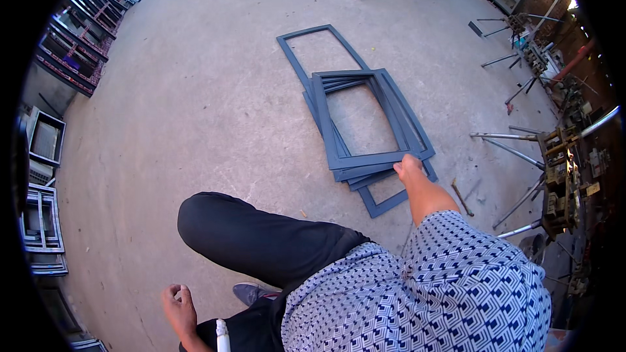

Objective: The person sits on the floor and uses a hammer and a chisel to assemble a rectangular window frame. They repeatedly strike the chisel along the frame's edges to secure the joints. After completing the assembly, the person picks up the frame to inspect it and places it on a stack of other frames.

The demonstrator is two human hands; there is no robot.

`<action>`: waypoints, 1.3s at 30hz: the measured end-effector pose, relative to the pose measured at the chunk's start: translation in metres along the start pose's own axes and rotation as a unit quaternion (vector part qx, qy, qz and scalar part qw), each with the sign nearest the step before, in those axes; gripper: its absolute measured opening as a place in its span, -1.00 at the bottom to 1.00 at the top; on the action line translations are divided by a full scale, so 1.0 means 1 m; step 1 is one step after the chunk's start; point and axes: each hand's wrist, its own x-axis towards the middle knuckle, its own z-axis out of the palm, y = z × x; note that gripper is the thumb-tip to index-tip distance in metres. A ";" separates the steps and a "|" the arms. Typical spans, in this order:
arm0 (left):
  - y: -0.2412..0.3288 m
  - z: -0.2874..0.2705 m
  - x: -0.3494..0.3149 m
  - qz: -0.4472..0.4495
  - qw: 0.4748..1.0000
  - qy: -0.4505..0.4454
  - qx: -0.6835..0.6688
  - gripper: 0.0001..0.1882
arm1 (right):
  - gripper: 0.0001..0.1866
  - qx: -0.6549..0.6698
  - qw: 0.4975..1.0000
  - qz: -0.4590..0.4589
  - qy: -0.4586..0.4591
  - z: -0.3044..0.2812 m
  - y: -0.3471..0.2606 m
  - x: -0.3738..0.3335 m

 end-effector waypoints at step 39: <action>0.179 -0.107 -0.105 0.503 0.692 0.225 -0.467 -0.45 | -0.73 -0.492 0.045 -0.544 -0.678 0.212 0.076 -0.615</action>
